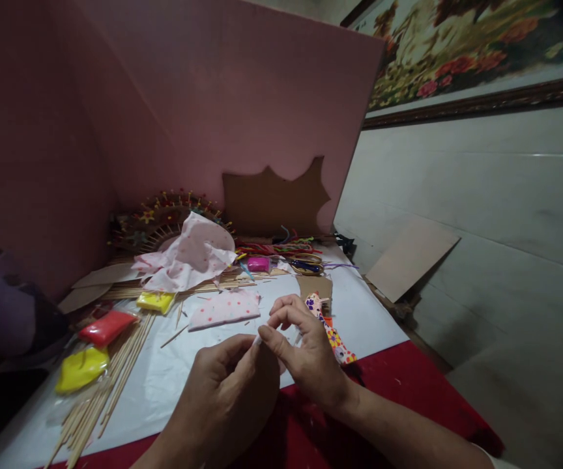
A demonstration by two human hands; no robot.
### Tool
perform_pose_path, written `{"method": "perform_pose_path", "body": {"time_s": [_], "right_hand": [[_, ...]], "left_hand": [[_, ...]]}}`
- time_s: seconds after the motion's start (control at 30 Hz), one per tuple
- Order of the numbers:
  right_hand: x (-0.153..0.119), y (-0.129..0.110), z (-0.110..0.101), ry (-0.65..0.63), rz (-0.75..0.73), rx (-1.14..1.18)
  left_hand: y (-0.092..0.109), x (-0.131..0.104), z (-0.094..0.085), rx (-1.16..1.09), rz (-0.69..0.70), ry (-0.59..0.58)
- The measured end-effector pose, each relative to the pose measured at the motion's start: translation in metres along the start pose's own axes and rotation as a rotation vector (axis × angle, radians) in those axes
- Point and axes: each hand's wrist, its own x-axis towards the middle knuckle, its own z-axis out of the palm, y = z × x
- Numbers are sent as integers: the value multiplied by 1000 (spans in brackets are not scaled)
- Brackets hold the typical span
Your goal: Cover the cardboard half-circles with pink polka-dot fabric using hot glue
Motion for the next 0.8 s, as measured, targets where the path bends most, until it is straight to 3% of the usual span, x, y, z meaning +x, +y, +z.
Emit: {"method": "perform_pose_path", "body": {"time_s": [0.13, 0.33, 0.5, 0.67, 0.8], "right_hand": [[-2, 2, 2, -2, 12, 62], [-3, 5, -1, -112, 246, 248], [-2, 6, 0, -81, 245, 356], [-8, 6, 3, 37, 50, 192], [-15, 8, 0, 43, -332, -51]], "left_hand": [[1, 0, 0, 30, -1, 2], [6, -2, 1, 75, 33, 34], [8, -3, 1, 74, 30, 43], [6, -3, 1, 43, -4, 36], [3, -3, 0, 70, 22, 20]]}}
